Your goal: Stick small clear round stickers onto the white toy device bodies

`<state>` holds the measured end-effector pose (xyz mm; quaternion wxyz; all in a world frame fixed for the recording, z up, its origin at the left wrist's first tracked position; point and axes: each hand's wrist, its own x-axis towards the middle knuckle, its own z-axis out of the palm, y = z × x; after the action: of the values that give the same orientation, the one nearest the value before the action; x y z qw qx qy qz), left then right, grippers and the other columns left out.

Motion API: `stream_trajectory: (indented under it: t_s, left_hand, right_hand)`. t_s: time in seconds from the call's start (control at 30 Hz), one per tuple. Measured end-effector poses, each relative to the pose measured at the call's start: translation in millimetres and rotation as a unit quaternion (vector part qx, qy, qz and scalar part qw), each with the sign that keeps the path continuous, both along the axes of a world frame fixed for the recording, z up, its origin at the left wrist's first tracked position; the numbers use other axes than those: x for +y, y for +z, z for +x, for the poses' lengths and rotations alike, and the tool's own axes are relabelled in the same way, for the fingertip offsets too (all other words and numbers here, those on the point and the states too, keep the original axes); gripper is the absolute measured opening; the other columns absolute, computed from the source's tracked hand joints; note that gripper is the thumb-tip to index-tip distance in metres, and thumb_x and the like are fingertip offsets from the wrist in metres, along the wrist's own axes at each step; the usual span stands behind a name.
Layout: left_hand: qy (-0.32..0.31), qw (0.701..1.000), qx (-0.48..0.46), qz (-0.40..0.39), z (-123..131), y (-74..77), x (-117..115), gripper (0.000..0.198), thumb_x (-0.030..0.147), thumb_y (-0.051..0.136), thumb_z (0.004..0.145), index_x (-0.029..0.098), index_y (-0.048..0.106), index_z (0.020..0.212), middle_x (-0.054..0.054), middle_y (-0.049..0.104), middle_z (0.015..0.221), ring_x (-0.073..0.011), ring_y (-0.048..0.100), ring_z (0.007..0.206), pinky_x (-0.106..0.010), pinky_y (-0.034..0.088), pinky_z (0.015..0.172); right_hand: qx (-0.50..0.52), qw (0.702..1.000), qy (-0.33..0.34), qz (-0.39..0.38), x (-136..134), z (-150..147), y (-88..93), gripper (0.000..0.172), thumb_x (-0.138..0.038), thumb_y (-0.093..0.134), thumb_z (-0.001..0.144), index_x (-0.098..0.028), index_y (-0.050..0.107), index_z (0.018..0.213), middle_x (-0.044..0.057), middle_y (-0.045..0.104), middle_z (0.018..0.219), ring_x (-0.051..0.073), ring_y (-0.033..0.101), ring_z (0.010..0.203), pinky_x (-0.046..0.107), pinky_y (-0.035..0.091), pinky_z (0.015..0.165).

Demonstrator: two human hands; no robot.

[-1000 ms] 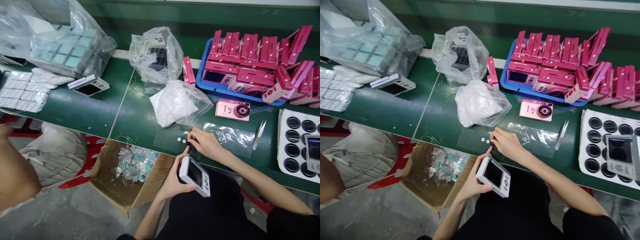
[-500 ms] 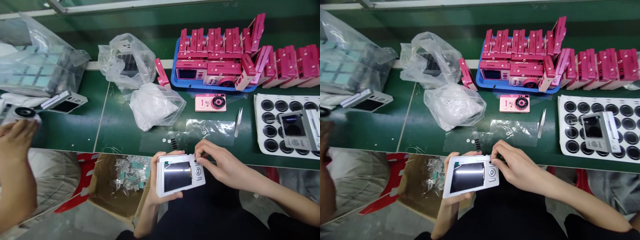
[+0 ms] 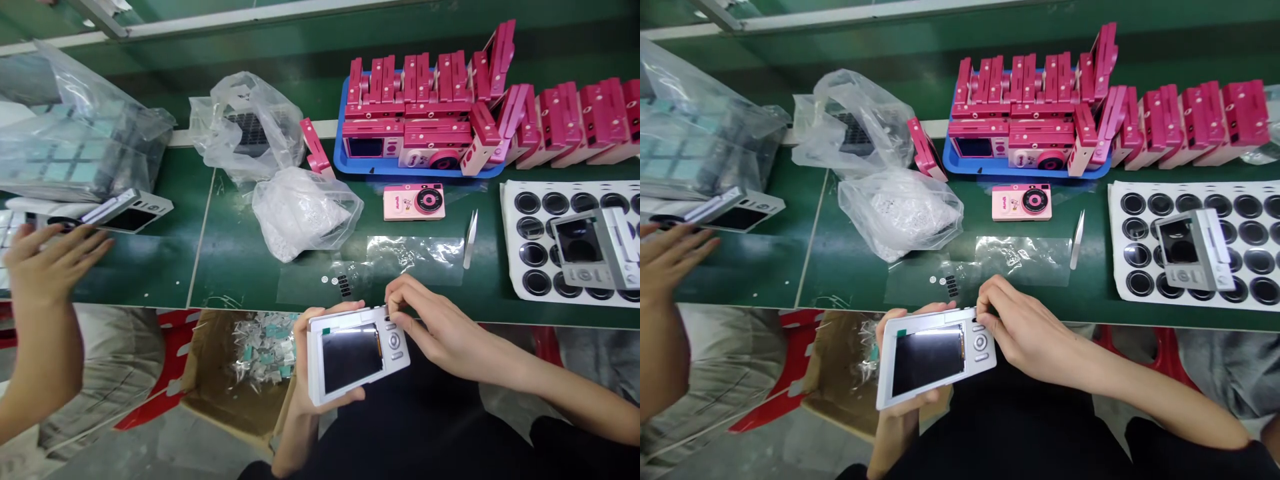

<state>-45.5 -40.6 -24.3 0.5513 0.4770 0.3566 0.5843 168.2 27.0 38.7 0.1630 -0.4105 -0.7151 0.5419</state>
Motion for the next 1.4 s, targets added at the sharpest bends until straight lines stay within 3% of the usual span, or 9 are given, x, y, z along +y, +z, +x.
stream_trajectory:
  t_s: [0.23,0.4,0.47,0.6,0.8,1.03,1.27,1.33,1.4]
  left_hand:
    - [0.002,1.0,0.009,-0.006,-0.7,0.2,-3.9,0.088,0.041,0.09,0.064,0.032,0.039,0.136,-0.01,0.061,0.134,-0.0299,0.059,0.125,-0.043,0.052,0.103]
    - [0.004,0.999,0.032,0.009,0.6,1.2,-1.2,0.087,0.042,0.09,0.064,0.032,0.042,0.135,-0.01,0.063,0.13,-0.032,0.063,0.121,-0.045,0.054,0.101]
    - [0.004,0.999,0.036,0.014,2.3,1.1,0.5,0.086,0.041,0.091,0.062,0.032,0.043,0.134,-0.01,0.064,0.128,-0.0344,0.064,0.119,-0.049,0.054,0.099]
    - [-0.004,0.999,0.045,0.023,7.3,0.1,4.2,0.088,0.042,0.092,0.06,0.034,0.042,0.132,-0.011,0.065,0.127,-0.0373,0.064,0.118,-0.054,0.053,0.099]
    - [0.0,0.995,0.075,0.069,14.0,-1.7,11.0,0.088,0.036,0.092,0.062,0.033,0.04,0.133,-0.011,0.061,0.135,-0.0332,0.059,0.126,-0.051,0.048,0.106]
    - [0.017,0.993,0.105,0.051,12.0,-1.7,10.1,0.081,0.033,0.089,0.068,0.029,0.039,0.132,-0.014,0.057,0.139,-0.0309,0.06,0.125,-0.046,0.052,0.101]
    - [0.054,0.993,0.105,0.001,8.6,-8.4,9.7,0.082,0.035,0.09,0.064,0.027,0.041,0.129,-0.017,0.056,0.138,-0.0331,0.058,0.126,-0.049,0.049,0.101]
    - [0.016,0.997,0.067,-0.041,0.1,-13.0,11.9,0.086,0.04,0.09,0.063,0.029,0.041,0.132,-0.016,0.051,0.143,-0.034,0.056,0.129,-0.049,0.047,0.103]
    - [-0.086,0.991,0.007,-0.106,-10.1,-18.3,17.1,0.091,0.054,0.086,0.063,0.028,0.042,0.138,-0.016,0.049,0.146,-0.0361,0.054,0.131,-0.051,0.045,0.105]
  right_hand:
    - [-0.048,0.996,0.069,0.005,4.4,3.3,4.1,0.012,-0.024,0.038,0.103,-0.022,0.044,0.092,0.004,0.054,0.103,0.013,0.053,0.077,0.031,0.046,0.071]
    - [0.003,0.997,0.083,-0.004,17.6,11.0,-1.2,0.009,-0.026,0.047,0.1,-0.02,0.052,0.095,0.004,0.056,0.104,0.015,0.057,0.09,0.033,0.048,0.084]
    - [0.046,0.995,0.072,-0.051,24.3,15.2,-4.5,0.008,-0.024,0.057,0.095,-0.02,0.055,0.101,0.003,0.059,0.103,0.014,0.058,0.093,0.032,0.049,0.087]
    - [0.095,0.979,0.036,-0.174,29.3,20.8,-12.1,0.028,-0.027,0.066,0.087,-0.019,0.059,0.113,0.001,0.064,0.097,0.012,0.061,0.086,0.03,0.052,0.083]
    - [0.136,0.966,-0.045,-0.214,22.2,18.7,-25.8,0.022,-0.034,0.068,0.085,-0.019,0.064,0.1,0.001,0.065,0.091,0.012,0.062,0.08,0.027,0.051,0.072]
    - [0.162,0.964,-0.083,-0.192,23.4,20.5,-25.9,0.024,-0.035,0.071,0.083,-0.018,0.067,0.1,0.001,0.066,0.089,0.014,0.063,0.082,0.029,0.051,0.074]
    - [0.161,0.971,-0.092,-0.149,26.1,21.2,-21.4,0.025,-0.034,0.061,0.089,-0.017,0.069,0.107,0.004,0.069,0.093,0.015,0.063,0.087,0.032,0.051,0.082]
    - [0.134,0.979,-0.098,-0.117,30.0,21.1,-16.8,0.025,-0.034,0.059,0.09,-0.018,0.069,0.107,0.005,0.068,0.096,0.015,0.062,0.085,0.028,0.052,0.074]
    - [0.094,0.99,-0.08,-0.07,35.8,19.2,-6.7,0.025,-0.032,0.057,0.091,-0.018,0.069,0.108,0.005,0.068,0.098,0.013,0.061,0.081,0.024,0.05,0.064]
